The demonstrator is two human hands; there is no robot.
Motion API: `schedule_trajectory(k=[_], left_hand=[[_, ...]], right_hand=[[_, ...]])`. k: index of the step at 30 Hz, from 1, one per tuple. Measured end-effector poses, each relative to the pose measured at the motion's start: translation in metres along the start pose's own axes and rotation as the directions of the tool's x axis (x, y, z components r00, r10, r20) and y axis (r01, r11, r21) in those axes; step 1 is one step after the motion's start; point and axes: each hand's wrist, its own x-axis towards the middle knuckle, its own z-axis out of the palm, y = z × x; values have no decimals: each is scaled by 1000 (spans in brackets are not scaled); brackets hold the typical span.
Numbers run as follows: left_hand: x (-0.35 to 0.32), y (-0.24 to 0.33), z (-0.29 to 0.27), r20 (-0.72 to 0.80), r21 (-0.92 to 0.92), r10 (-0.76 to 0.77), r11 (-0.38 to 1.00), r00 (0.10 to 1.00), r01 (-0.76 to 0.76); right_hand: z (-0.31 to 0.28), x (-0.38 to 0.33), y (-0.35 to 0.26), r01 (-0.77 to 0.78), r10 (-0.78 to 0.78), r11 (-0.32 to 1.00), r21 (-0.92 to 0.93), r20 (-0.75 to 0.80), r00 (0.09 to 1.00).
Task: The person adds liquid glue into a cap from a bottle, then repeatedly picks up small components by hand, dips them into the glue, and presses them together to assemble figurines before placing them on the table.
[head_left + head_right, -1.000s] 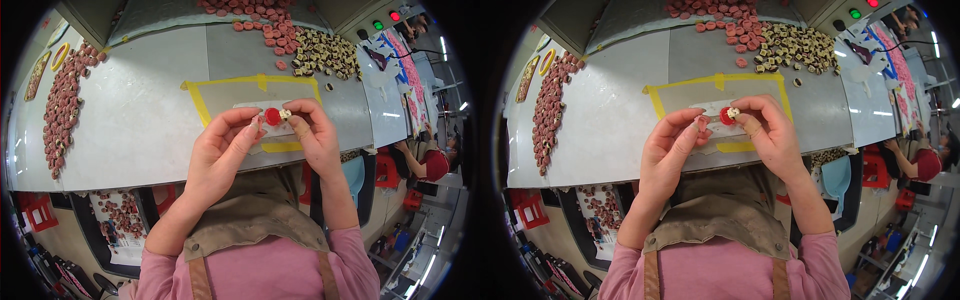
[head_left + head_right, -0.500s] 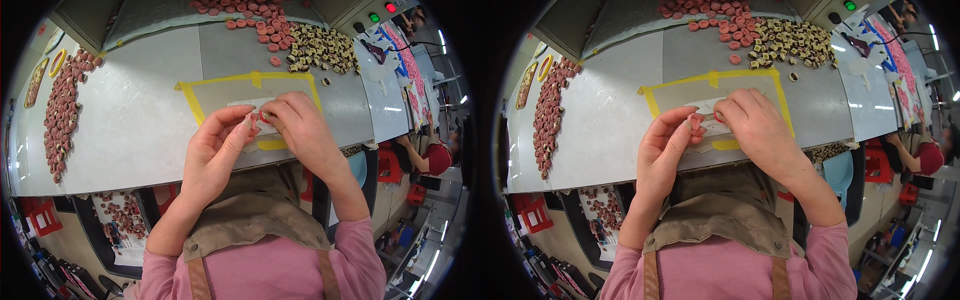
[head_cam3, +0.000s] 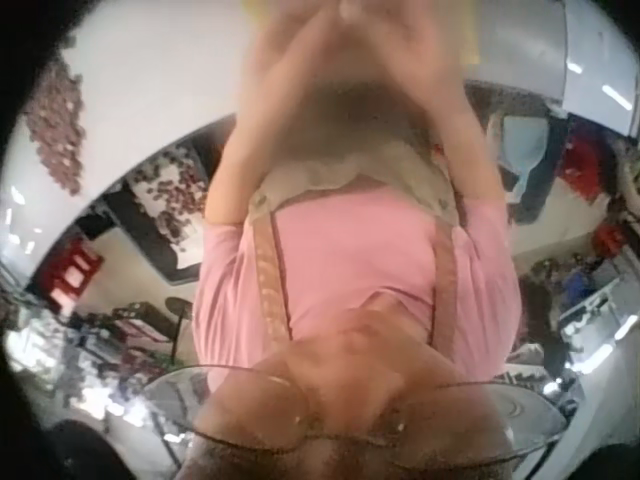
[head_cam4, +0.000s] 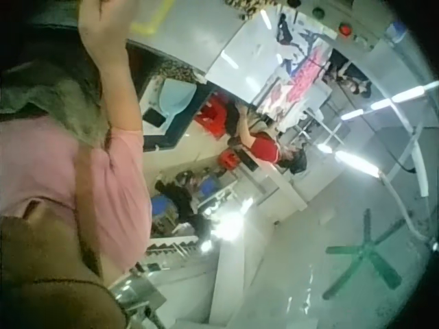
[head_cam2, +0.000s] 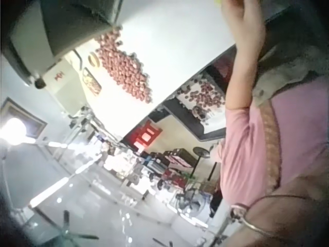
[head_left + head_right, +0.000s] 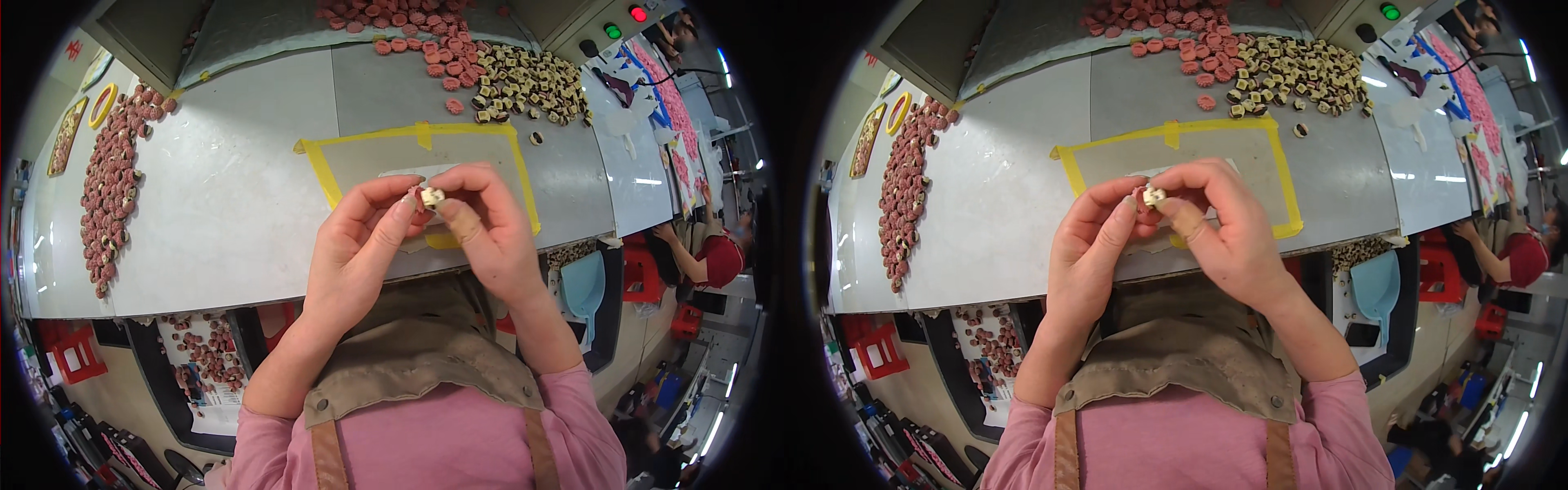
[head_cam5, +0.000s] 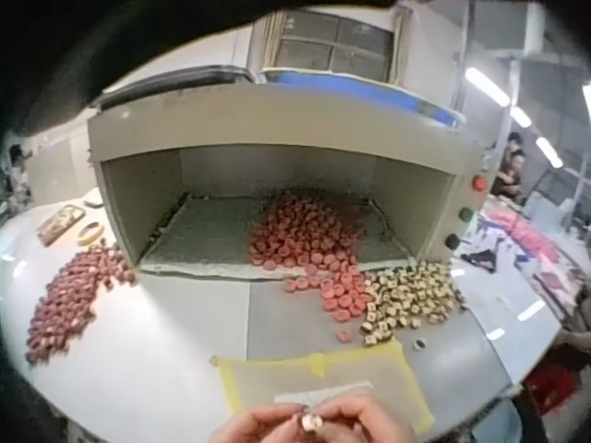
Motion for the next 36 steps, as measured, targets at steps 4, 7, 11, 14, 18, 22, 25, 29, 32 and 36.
schedule_trajectory(k=[4, 7, 11, 14, 18, 22, 25, 29, 32, 36], left_hand=[[-3, -5, 2, -11, 61, 81, 995, 997, -80], [-4, -4, 4, 1, 104, 120, 987, 993, -119], [-1, 6, -3, 91, 43, -86, 996, 992, 82], [-3, 5, -7, 150, 40, -66, 997, 986, 60], [-3, 5, 0, 131, 51, -71, 997, 989, 64], [-4, -15, 7, 89, 182, 101, 977, 991, -116], [-3, -21, 7, 142, 367, 213, 895, 967, -252], [-1, -17, 5, 101, 367, 154, 912, 983, -181], [-10, -6, -3, 84, 448, 120, 882, 989, -145], [-14, 15, -19, 54, 527, 169, 832, 984, -172]], right_hand=[[8, 0, -4, 225, -253, 916, -331, -44, 966], [17, -5, 7, 321, -395, 866, -383, -131, 909], [8, -10, 7, 330, -401, 849, -412, -95, 911], [0, -10, 0, 278, -302, 916, -290, -39, 953], [-4, -12, 12, 303, -296, 916, -262, 69, 953], [-3, -10, 20, 360, -364, 881, -307, 46, 930], [1, -9, 25, 356, -381, 857, -372, 5, 924], [4, -5, 25, 392, -426, 830, -397, 3, 905], [10, -7, 20, 386, -403, 809, -442, 60, 913], [13, -25, 3, 248, -291, 866, -433, -36, 956]])
